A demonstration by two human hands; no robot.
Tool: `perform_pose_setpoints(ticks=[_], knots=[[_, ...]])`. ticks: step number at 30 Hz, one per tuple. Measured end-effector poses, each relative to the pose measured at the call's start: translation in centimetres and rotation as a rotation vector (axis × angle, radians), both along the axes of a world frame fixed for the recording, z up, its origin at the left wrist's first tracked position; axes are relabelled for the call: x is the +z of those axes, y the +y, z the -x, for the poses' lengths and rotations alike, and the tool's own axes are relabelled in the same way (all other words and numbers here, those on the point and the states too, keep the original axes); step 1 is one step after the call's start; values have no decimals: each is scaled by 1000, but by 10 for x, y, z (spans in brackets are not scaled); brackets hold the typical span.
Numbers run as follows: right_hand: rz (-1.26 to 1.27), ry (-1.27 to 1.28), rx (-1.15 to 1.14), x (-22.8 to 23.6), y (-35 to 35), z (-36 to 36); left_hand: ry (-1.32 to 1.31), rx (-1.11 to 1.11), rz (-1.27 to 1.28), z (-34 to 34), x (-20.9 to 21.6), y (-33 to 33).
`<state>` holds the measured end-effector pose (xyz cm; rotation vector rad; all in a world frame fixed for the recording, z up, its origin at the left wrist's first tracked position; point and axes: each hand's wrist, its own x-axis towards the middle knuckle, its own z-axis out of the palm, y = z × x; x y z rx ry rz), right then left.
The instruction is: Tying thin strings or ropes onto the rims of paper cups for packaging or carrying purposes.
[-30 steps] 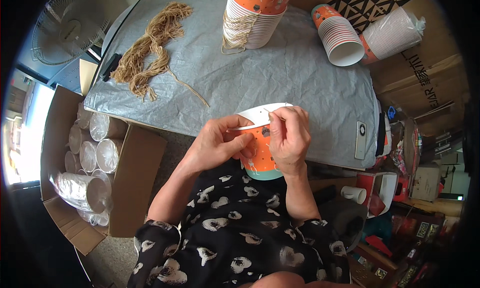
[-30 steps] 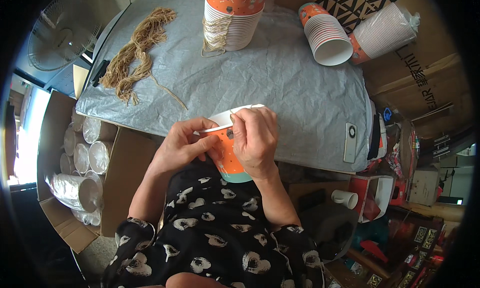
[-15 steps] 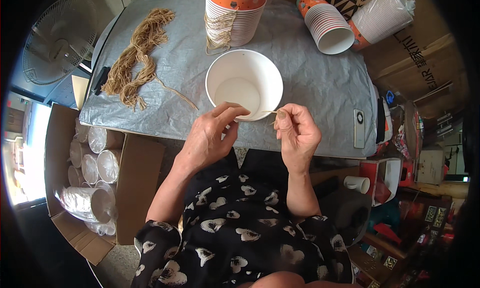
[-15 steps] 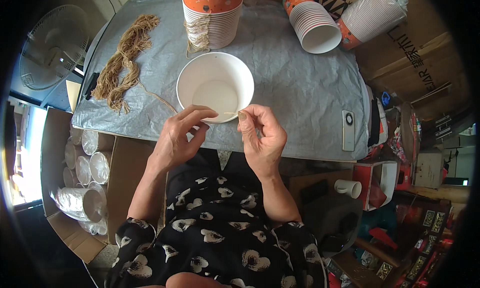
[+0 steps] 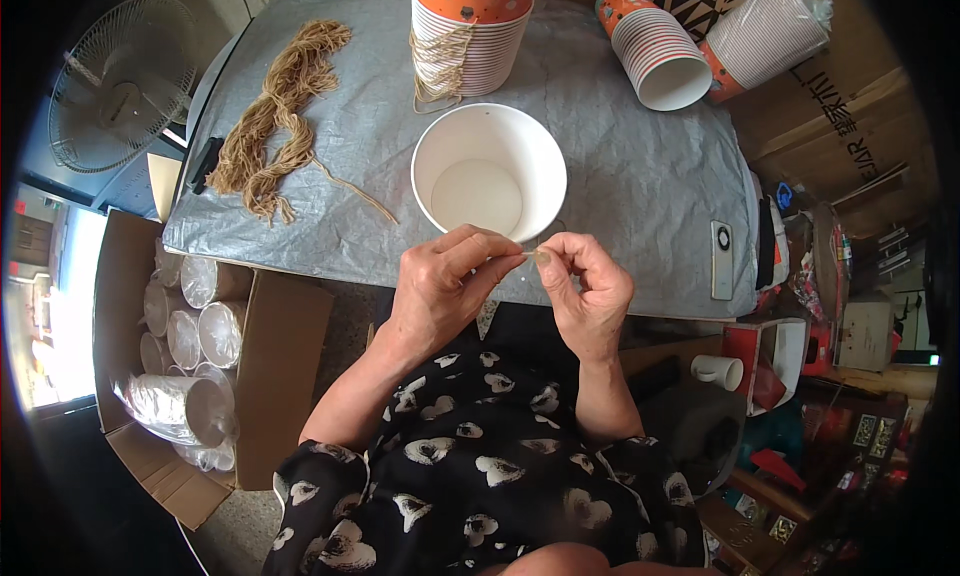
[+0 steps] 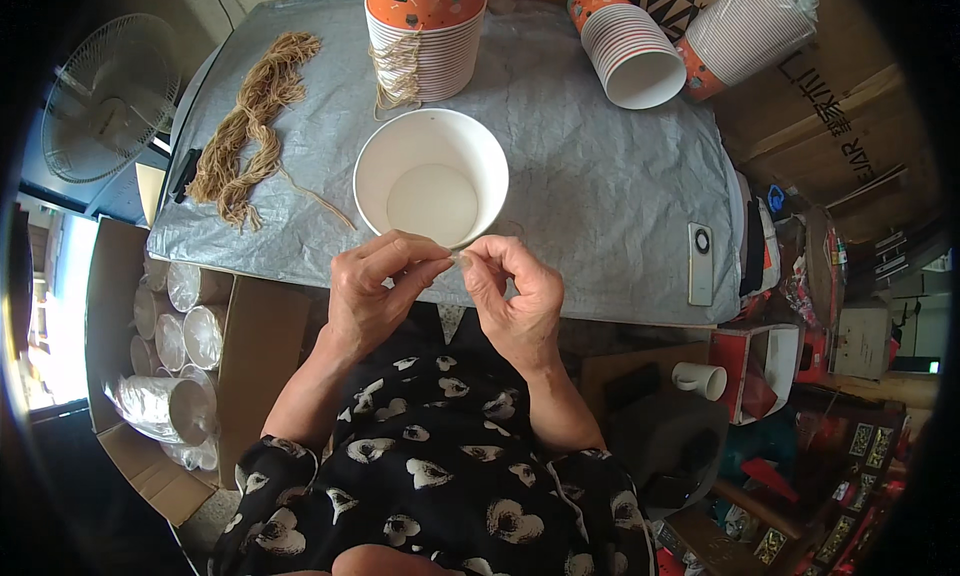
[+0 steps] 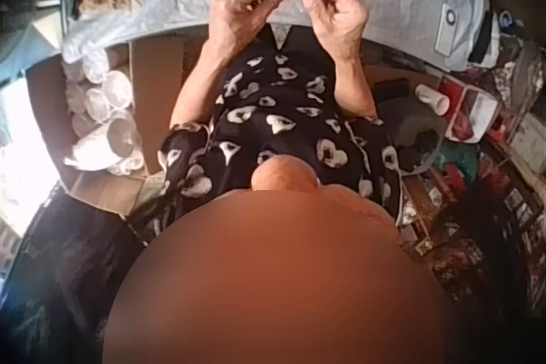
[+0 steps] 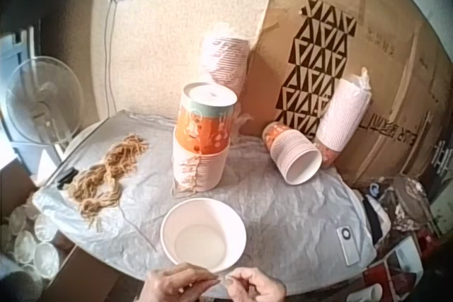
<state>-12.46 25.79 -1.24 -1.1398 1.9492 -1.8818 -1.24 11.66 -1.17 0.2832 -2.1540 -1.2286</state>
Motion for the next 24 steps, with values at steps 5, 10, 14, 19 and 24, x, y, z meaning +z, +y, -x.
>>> perform_pose_setpoints(ticks=[5, 10, 14, 19, 24], knots=[[-53, 78, 124, -4, 8, 12, -17, -11, 10, -5, 0, -3], [-31, -112, 79, 6, 9, 12, -34, 86, 97, -10, -3, -13], [-84, -115, 175, 26, 12, 31, -184, 109, 164, -14, -12, -23], [-170, -177, 262, 35, 6, 33, -151, 17, 290, -22, -28, -7], [-369, -110, 278, 20, 1, 34, -146, 25, 435, -27, -32, 7]])
